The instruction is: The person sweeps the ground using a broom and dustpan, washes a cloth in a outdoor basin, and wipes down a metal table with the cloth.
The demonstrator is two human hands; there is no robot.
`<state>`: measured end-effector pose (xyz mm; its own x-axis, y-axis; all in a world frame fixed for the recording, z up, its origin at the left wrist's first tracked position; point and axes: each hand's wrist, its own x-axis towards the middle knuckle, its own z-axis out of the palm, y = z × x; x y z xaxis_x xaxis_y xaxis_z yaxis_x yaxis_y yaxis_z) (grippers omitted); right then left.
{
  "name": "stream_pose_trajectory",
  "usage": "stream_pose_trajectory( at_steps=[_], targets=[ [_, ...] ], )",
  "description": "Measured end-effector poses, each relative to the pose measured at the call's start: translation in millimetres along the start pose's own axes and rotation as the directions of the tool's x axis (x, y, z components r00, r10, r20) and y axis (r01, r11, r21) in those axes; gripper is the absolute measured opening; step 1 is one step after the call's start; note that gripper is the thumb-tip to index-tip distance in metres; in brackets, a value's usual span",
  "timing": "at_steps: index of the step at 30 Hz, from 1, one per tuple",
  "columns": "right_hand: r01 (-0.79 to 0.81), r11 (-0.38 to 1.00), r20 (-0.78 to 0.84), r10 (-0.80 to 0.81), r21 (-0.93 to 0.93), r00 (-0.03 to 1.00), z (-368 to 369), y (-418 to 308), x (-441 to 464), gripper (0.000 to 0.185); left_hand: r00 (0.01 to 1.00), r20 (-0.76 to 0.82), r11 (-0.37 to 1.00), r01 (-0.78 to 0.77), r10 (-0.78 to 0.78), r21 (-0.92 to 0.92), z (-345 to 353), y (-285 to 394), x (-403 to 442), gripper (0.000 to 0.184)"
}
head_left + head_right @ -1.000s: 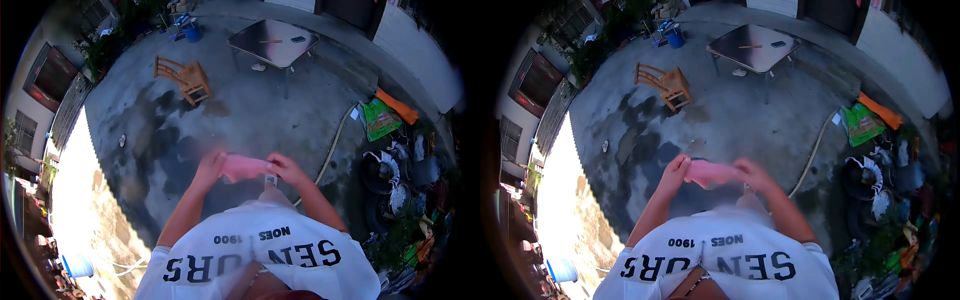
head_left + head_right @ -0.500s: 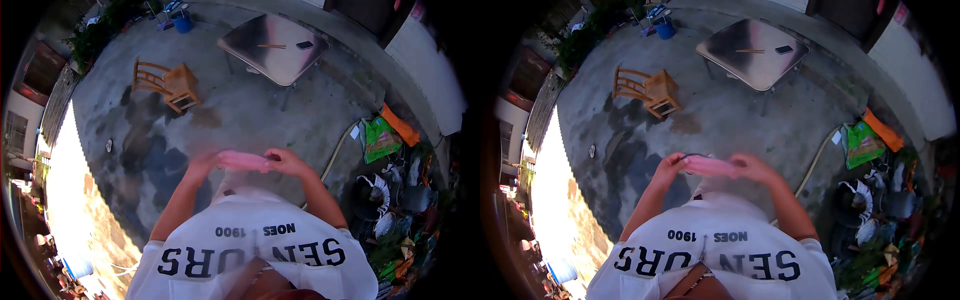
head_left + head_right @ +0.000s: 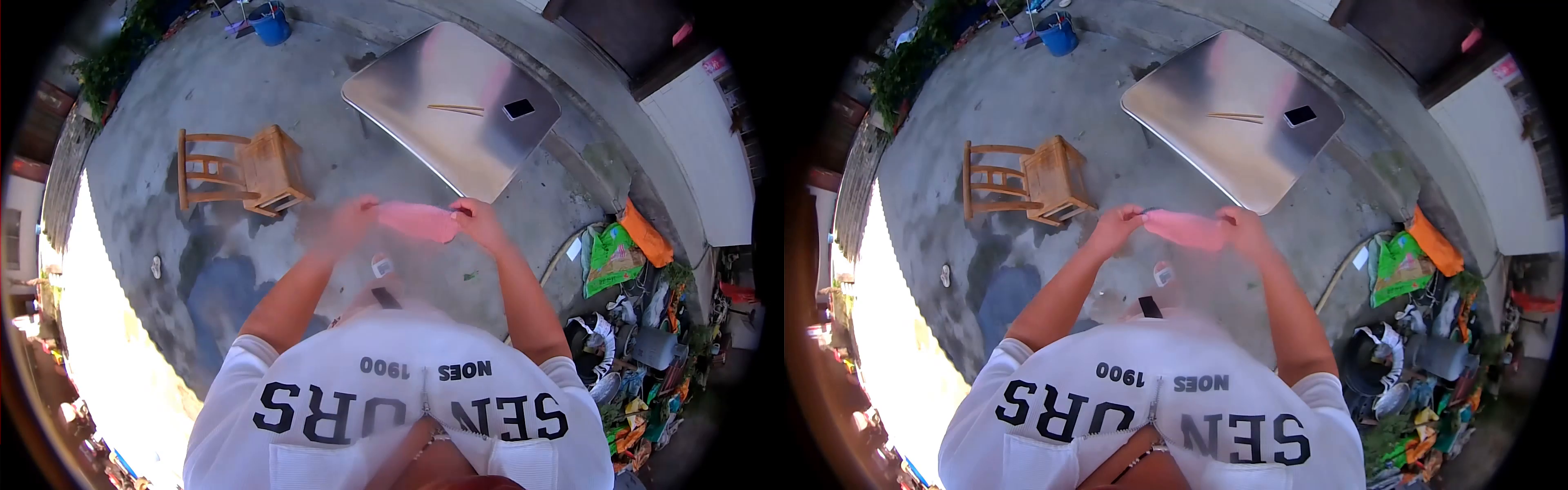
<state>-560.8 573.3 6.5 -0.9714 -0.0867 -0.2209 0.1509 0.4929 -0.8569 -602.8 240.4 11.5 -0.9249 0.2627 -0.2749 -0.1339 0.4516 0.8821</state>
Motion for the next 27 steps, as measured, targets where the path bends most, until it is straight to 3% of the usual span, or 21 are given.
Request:
stream_pose_trajectory(
  at_steps=[2,3,6,8,12,15,18,21,22,24,27],
  targets=[
    [0.174,0.984,-0.115,-0.170,0.028,0.979,-18,-39,62,0.021,1.000,0.005,0.990,-0.003,0.004,-0.143,-27,38,54,0.020],
    [0.229,0.972,-0.190,-0.235,-0.056,0.953,-23,-60,86,0.020,1.000,0.004,0.977,-0.006,0.007,-0.213,-41,52,79,0.020],
    [0.305,0.928,-0.285,-0.358,-0.216,0.889,-30,-96,148,0.018,0.890,-0.160,0.904,-0.417,0.428,0.095,-72,61,144,0.027],
    [0.397,0.848,-0.236,-0.490,-0.351,0.839,-29,-95,187,0.021,0.890,-0.163,0.889,-0.378,0.426,0.260,-87,51,175,0.032],
    [0.329,0.835,-0.040,-0.384,-0.441,0.922,-3,-34,248,0.028,0.890,-0.258,0.822,-0.190,0.375,0.537,-94,-46,235,0.041],
    [0.216,0.902,-0.001,-0.233,-0.374,0.972,17,8,289,0.032,0.994,-0.107,0.902,0.024,0.025,0.432,-107,-73,258,0.042],
    [0.111,0.928,0.001,-0.118,-0.356,0.993,38,41,360,0.038,0.994,-0.111,0.917,0.061,-0.019,0.393,-107,-98,305,0.041],
    [0.085,0.970,-0.154,-0.123,-0.228,0.981,72,73,448,0.040,0.996,-0.082,0.931,0.008,0.024,0.365,-101,-119,370,0.043],
    [0.088,0.866,-0.097,-0.155,-0.493,0.983,87,88,479,0.051,0.998,-0.040,0.890,-0.029,0.053,0.456,-98,-126,399,0.045],
    [0.042,0.799,-0.046,-0.087,-0.600,0.995,100,82,527,0.056,0.991,0.056,0.789,-0.127,0.117,0.601,-84,-139,458,0.048],
    [0.048,0.742,0.069,-0.003,-0.668,0.998,123,94,581,0.063,0.987,0.154,0.782,-0.126,0.039,0.610,-57,-138,529,0.054]
  ],
)
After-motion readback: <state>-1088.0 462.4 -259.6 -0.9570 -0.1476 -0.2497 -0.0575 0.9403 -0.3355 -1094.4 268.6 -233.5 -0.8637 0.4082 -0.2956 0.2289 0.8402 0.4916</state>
